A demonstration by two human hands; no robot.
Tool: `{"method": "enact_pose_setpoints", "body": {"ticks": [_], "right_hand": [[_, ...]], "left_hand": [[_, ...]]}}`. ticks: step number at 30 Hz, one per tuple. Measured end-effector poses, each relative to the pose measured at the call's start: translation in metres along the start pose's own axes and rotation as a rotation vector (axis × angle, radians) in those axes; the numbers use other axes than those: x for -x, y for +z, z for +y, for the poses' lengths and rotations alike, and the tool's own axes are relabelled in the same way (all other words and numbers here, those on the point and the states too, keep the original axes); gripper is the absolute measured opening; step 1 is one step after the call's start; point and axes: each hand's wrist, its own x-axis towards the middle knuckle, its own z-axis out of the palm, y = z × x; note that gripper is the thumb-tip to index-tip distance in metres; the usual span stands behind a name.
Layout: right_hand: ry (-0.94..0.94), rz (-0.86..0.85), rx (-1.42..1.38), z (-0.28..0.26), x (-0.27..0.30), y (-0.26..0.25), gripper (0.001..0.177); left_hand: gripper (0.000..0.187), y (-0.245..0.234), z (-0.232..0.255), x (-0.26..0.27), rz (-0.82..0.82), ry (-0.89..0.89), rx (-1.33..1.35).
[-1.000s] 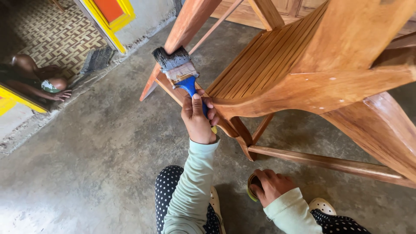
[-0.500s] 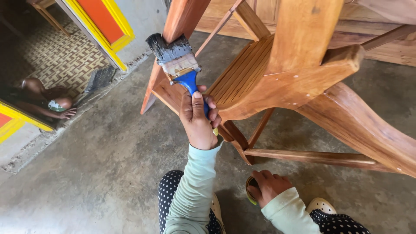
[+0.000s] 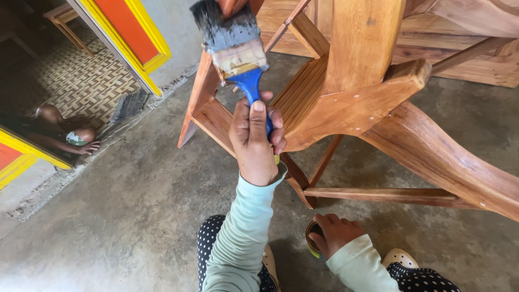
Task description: Varnishing a wooden chair with a paintbrush and a can of varnish.
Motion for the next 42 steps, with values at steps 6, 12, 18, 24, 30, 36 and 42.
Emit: {"method": "enact_pose_setpoints", "body": {"ticks": [6,12,18,24,30,36,42], "right_hand": [[0.007,0.039,-0.016,0.007,0.004,0.007,0.056],[0.046,-0.077,-0.031,0.006,0.001,-0.004,0.056],[0.007,-0.052,-0.018,0.001,0.005,-0.010,0.053],[-0.004,-0.024,0.008,-0.013,0.006,-0.015,0.043],[-0.058,-0.022,-0.042,-0.023,0.003,-0.018,0.044],[-0.040,-0.012,-0.036,-0.009,-0.001,-0.008,0.047],[0.027,-0.142,0.014,-0.011,-0.014,-0.009,0.049]], "left_hand": [[0.025,0.014,0.014,0.002,-0.078,0.046,-0.025],[0.026,0.014,0.031,0.012,-0.139,0.179,-0.110],[0.023,-0.048,0.047,0.030,-0.064,0.323,-0.036],[0.024,-0.149,-0.036,0.084,0.219,-0.314,-0.203],[0.023,-0.185,-0.116,0.045,0.142,-0.576,-0.033],[0.022,-0.221,-0.174,-0.065,0.201,-0.591,0.110],[0.024,-0.259,-0.214,-0.121,0.256,-0.605,0.143]]}}
